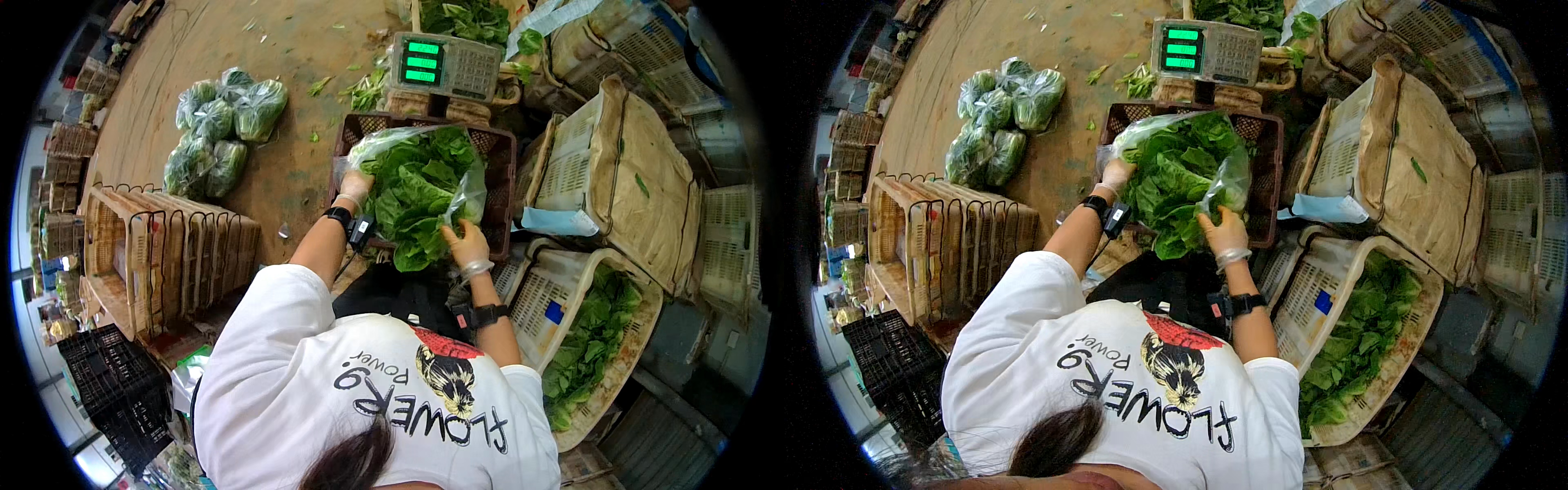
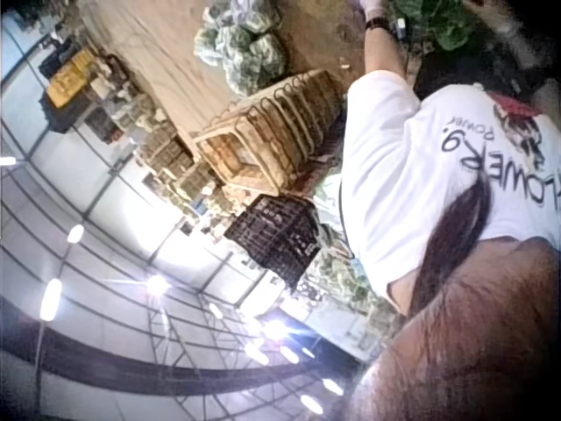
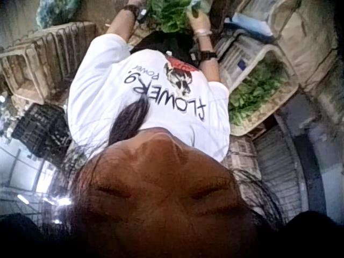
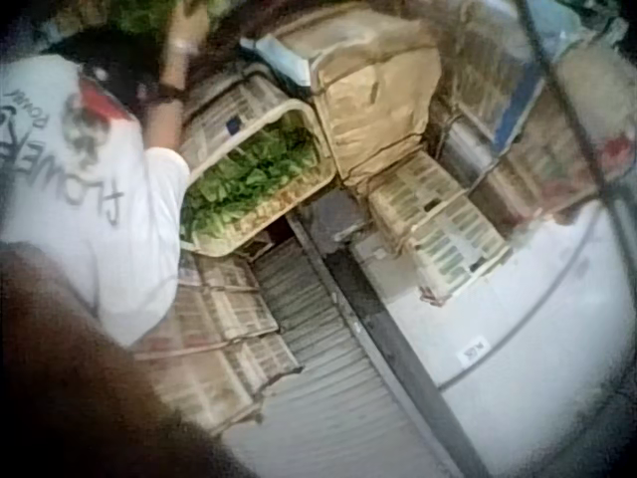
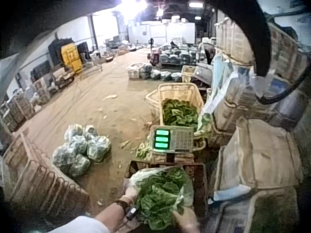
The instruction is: The person places individual heads of green leafy vegetables from a large crate into a plastic bag, weighs the bag on a digital scale, ties the bag shut, and attaches a label.
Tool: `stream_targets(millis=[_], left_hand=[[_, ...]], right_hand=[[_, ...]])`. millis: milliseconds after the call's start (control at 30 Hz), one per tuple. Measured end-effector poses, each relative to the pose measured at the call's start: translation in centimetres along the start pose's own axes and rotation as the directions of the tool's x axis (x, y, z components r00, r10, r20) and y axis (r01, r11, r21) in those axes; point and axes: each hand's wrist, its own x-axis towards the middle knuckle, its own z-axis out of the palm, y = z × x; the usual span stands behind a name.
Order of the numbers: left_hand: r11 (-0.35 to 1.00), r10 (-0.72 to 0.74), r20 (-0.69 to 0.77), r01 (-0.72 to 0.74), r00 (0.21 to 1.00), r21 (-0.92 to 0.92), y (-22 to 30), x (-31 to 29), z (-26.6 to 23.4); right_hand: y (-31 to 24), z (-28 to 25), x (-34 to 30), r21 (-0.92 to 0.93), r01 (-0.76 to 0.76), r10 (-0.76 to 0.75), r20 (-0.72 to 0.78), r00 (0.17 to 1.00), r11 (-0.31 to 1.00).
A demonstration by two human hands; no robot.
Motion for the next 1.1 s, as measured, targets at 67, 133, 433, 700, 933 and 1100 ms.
stream_targets(millis=[67,133,433,700,933,1100], left_hand=[[0.975,0.006,-0.17,0.032,0.985,0.22,-5.8,2.2,5.7],[1.0,-0.004,-0.128,0.005,0.992,0.004,-4.1,2.4,3.4],[0.771,0.178,0.54,-0.457,0.823,0.443,-9.7,0.1,-8.1],[0.984,0.064,0.344,-0.002,0.937,-0.179,-10.4,1.1,-7.8],[0.947,-0.099,0.226,0.161,0.969,-0.278,-9.3,-0.1,-7.7],[0.954,-0.082,0.038,0.09,0.996,-0.287,-10.7,-1.7,-5.8]], right_hand=[[-1.5,1.6,1.4,-0.062,0.103,-0.099,0.058,0.993,0.993],[0.6,0.4,1.4,0.016,-0.009,0.008,0.067,0.998,1.0],[1.5,-0.6,-0.4,0.382,-0.004,-0.011,0.037,0.999,0.924],[-8.4,-1.4,0.6,0.198,0.598,-0.568,-0.19,0.801,0.777],[-19.3,9.8,10.3,-0.499,0.687,-0.512,0.458,0.726,0.528],[-16.1,13.5,14.8,-0.645,0.556,-0.1,0.602,0.792,0.524]])
